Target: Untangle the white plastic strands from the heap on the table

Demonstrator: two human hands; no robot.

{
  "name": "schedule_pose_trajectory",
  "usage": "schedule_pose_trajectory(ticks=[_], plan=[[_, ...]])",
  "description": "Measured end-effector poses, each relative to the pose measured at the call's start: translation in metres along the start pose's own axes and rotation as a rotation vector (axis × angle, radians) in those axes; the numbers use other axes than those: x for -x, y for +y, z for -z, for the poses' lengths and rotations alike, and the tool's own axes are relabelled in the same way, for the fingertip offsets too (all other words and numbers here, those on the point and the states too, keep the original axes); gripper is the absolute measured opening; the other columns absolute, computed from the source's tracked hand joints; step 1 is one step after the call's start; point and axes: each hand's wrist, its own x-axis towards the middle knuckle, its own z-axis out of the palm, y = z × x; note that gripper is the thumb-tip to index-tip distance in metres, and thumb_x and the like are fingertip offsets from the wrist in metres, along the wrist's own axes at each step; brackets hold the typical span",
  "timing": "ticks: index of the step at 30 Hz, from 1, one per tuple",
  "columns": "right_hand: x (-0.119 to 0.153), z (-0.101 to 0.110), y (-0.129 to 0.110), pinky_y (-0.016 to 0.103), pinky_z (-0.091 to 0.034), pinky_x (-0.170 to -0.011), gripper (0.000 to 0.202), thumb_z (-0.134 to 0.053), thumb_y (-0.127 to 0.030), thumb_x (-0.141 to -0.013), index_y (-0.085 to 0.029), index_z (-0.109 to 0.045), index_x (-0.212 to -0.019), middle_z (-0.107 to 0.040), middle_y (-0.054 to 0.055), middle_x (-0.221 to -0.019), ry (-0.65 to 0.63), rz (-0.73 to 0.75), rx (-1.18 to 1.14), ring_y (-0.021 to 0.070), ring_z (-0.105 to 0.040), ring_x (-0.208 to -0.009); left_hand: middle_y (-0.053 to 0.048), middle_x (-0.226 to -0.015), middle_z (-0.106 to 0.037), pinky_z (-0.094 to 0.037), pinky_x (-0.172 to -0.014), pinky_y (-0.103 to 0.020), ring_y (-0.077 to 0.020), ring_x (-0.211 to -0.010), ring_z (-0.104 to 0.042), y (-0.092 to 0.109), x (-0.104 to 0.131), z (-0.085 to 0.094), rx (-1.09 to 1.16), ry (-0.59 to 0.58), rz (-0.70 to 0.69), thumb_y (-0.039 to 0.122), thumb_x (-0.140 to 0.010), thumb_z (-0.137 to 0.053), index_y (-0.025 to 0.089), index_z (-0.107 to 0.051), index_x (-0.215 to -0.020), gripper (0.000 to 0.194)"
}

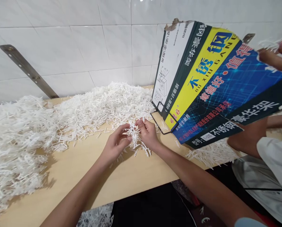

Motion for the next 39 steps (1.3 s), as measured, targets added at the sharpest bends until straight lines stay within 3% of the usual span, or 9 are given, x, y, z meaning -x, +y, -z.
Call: schedule_pose_trajectory(ticks=[3, 7, 14, 21, 29, 32, 35, 37, 39], plan=[[0.001, 0.000, -0.004, 0.028, -0.038, -0.061, 0.042, -0.048, -0.051, -0.102, -0.019, -0.067, -0.083, -0.057, -0.001, -0.065, -0.015, 0.020, 0.065, 0.0142, -0.051, -0.059, -0.005, -0.096, -0.067, -0.048, -0.070, -0.028, -0.0170, -0.082, -0.061, 0.002, 0.000, -0.005, 0.127, 0.039, 0.123, 0.043, -0.083, -0.078, 0.018, -0.069, -0.111, 0.039], [0.002, 0.002, -0.006, 0.028, -0.034, -0.057, 0.042, -0.047, -0.048, -0.102, -0.018, -0.069, -0.083, -0.049, -0.003, -0.060, -0.010, 0.057, 0.120, 0.0121, -0.042, -0.053, -0.002, -0.077, -0.057, -0.039, -0.063, -0.027, -0.0135, -0.070, -0.050, 0.003, -0.003, -0.001, 0.103, -0.008, 0.128, 0.044, -0.079, -0.081, 0.015, -0.069, -0.079, 0.031], [0.001, 0.008, -0.002, 0.028, -0.031, -0.054, 0.039, -0.047, -0.046, -0.102, -0.019, -0.066, -0.081, -0.042, -0.005, -0.056, 0.058, 0.048, 0.145, 0.0116, -0.038, -0.050, 0.000, -0.066, -0.051, -0.033, -0.060, -0.028, -0.0126, -0.063, -0.043, 0.000, -0.005, 0.012, -0.044, -0.205, 0.190, 0.050, -0.085, -0.072, 0.015, -0.068, -0.070, 0.039], [0.002, 0.010, 0.001, 0.028, -0.032, -0.054, 0.034, -0.047, -0.037, -0.101, -0.020, -0.064, -0.076, -0.043, -0.004, -0.051, 0.028, 0.087, 0.280, 0.0127, -0.041, -0.048, 0.002, -0.062, -0.044, -0.027, -0.058, -0.027, -0.0109, -0.061, -0.037, 0.007, -0.001, 0.025, -0.173, -0.349, 0.079, 0.049, -0.094, -0.063, 0.016, -0.060, -0.066, 0.044], [0.007, 0.007, -0.001, 0.026, -0.032, -0.054, 0.034, -0.046, -0.035, -0.101, -0.021, -0.060, -0.074, -0.045, -0.003, -0.050, -0.011, 0.099, 0.280, 0.0137, -0.047, -0.050, -0.003, -0.061, -0.055, -0.028, -0.056, -0.030, -0.0131, -0.058, -0.046, -0.013, -0.014, 0.039, 0.104, -0.514, 0.018, 0.046, -0.089, -0.071, 0.014, -0.070, -0.064, 0.041], [0.004, 0.010, 0.003, 0.027, -0.032, -0.054, 0.033, -0.047, -0.035, -0.101, -0.021, -0.060, -0.073, -0.047, -0.003, -0.052, -0.004, 0.081, 0.260, 0.0139, -0.047, -0.051, -0.004, -0.058, -0.057, -0.029, -0.056, -0.031, -0.0139, -0.056, -0.047, -0.021, -0.018, 0.043, 0.157, -0.497, -0.032, 0.044, -0.087, -0.073, 0.014, -0.072, -0.064, 0.038], [-0.004, 0.013, 0.009, 0.027, -0.034, -0.055, 0.034, -0.046, -0.037, -0.100, -0.021, -0.060, -0.074, -0.051, -0.001, -0.055, 0.120, 0.019, 0.234, 0.0153, -0.049, -0.054, -0.002, -0.048, -0.046, -0.028, -0.052, -0.031, -0.0124, -0.048, -0.040, -0.019, -0.016, 0.056, 0.361, -0.467, -0.091, 0.048, -0.081, -0.076, 0.017, -0.060, -0.049, 0.047], [-0.007, 0.014, 0.011, 0.028, -0.035, -0.057, 0.034, -0.046, -0.038, -0.100, -0.021, -0.060, -0.074, -0.054, 0.000, -0.059, 0.190, -0.005, 0.212, 0.0161, -0.051, -0.057, -0.001, -0.047, -0.041, -0.028, -0.051, -0.031, -0.0117, -0.047, -0.036, -0.016, -0.015, 0.068, 0.426, -0.346, -0.086, 0.048, -0.079, -0.077, 0.018, -0.056, -0.047, 0.049], [-0.008, 0.013, 0.011, 0.028, -0.037, -0.059, 0.035, -0.046, -0.040, -0.101, -0.020, -0.062, -0.076, -0.056, 0.000, -0.062, 0.161, 0.008, 0.196, 0.0161, -0.051, -0.058, -0.001, -0.052, -0.042, -0.030, -0.052, -0.030, -0.0118, -0.051, -0.037, -0.013, -0.016, 0.076, 0.376, -0.128, -0.054, 0.044, -0.081, -0.077, 0.018, -0.059, -0.052, 0.043]])
